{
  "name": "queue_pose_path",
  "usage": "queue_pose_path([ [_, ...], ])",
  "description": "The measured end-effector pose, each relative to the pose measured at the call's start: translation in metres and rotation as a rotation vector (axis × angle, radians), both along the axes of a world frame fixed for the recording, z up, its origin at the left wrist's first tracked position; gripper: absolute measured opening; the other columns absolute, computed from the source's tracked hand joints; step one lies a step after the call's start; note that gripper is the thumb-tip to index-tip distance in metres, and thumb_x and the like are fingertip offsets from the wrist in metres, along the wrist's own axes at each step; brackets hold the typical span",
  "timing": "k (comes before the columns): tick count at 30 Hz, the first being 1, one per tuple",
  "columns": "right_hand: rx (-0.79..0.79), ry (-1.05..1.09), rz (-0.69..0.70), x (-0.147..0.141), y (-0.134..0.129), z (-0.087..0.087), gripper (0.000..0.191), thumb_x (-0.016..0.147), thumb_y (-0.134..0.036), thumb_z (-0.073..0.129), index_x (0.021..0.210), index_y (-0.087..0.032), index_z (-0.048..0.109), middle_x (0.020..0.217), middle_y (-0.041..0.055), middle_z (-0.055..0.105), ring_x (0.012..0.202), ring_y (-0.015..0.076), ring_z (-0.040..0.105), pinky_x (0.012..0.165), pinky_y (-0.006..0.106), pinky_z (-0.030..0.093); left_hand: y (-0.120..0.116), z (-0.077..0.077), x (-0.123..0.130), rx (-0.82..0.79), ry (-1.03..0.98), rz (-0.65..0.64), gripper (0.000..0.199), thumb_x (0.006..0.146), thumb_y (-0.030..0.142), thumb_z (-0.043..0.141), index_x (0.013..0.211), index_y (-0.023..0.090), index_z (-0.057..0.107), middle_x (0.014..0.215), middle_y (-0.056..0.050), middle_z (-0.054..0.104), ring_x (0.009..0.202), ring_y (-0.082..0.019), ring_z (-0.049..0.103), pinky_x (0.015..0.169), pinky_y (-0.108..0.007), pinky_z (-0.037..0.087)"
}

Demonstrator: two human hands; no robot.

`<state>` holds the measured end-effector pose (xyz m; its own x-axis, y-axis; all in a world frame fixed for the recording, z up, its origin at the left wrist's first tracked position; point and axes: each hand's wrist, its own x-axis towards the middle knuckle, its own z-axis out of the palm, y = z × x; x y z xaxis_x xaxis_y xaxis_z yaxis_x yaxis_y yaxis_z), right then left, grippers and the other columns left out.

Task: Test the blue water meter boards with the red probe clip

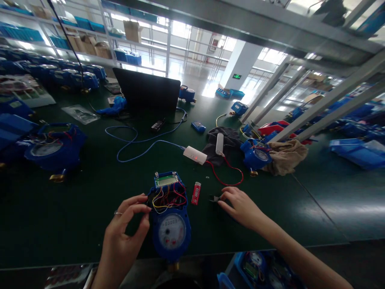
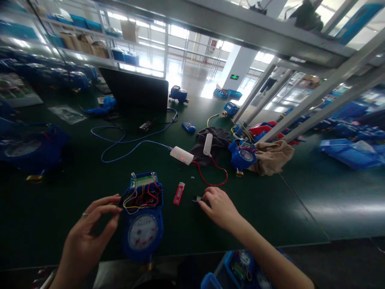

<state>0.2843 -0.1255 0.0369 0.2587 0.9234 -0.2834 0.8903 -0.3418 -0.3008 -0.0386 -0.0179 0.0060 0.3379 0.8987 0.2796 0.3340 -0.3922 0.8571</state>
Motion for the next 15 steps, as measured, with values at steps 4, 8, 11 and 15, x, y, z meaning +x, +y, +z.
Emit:
queue_pose_path([
  [4, 0.114, -0.067, -0.104, 0.027, 0.017, 0.005, 0.026, 0.093, -0.034, 0.05, 0.097, -0.017, 0.07, 0.103, 0.0127, 0.068, 0.089, 0.0272, 0.066, 0.077, 0.04, 0.052, 0.011, 0.005, -0.001, -0.168, -0.106, 0.111, 0.014, 0.086, 0.035, 0.059, 0.094, 0.024, 0.056, 0.118, -0.007, 0.063, 0.119, -0.029, 0.059, 0.104, -0.046, 0.047],
  [8, 0.283, -0.157, -0.214, 0.061, 0.055, 0.0, 0.029, 0.093, -0.02, 0.05, 0.117, -0.013, 0.063, 0.119, 0.0165, 0.064, 0.097, 0.0271, 0.065, 0.085, 0.04, 0.05, 0.03, 0.013, 0.009, -0.403, -0.066, 0.074, 0.051, 0.083, 0.052, 0.062, 0.126, 0.025, 0.054, 0.141, -0.011, 0.053, 0.131, -0.037, 0.05, 0.104, -0.056, 0.046],
  [11, 0.343, -0.18, -0.275, 0.083, 0.085, -0.008, 0.025, 0.094, -0.019, 0.054, 0.118, -0.014, 0.061, 0.12, 0.0139, 0.063, 0.104, 0.0256, 0.062, 0.092, 0.043, 0.048, 0.041, 0.018, 0.02, -0.537, -0.014, -0.029, 0.074, 0.079, 0.06, 0.064, 0.142, 0.026, 0.045, 0.154, -0.014, 0.041, 0.138, -0.043, 0.04, 0.105, -0.062, 0.042],
  [15, 0.33, -0.12, -0.364, 0.101, 0.113, -0.017, 0.021, 0.094, -0.029, 0.062, 0.11, -0.015, 0.063, 0.111, 0.007, 0.065, 0.1, 0.023, 0.063, 0.09, 0.045, 0.05, 0.044, 0.024, 0.035, -0.575, -0.011, -0.055, 0.09, 0.07, 0.065, 0.068, 0.145, 0.022, 0.042, 0.154, -0.016, 0.04, 0.138, -0.046, 0.038, 0.109, -0.065, 0.035],
])
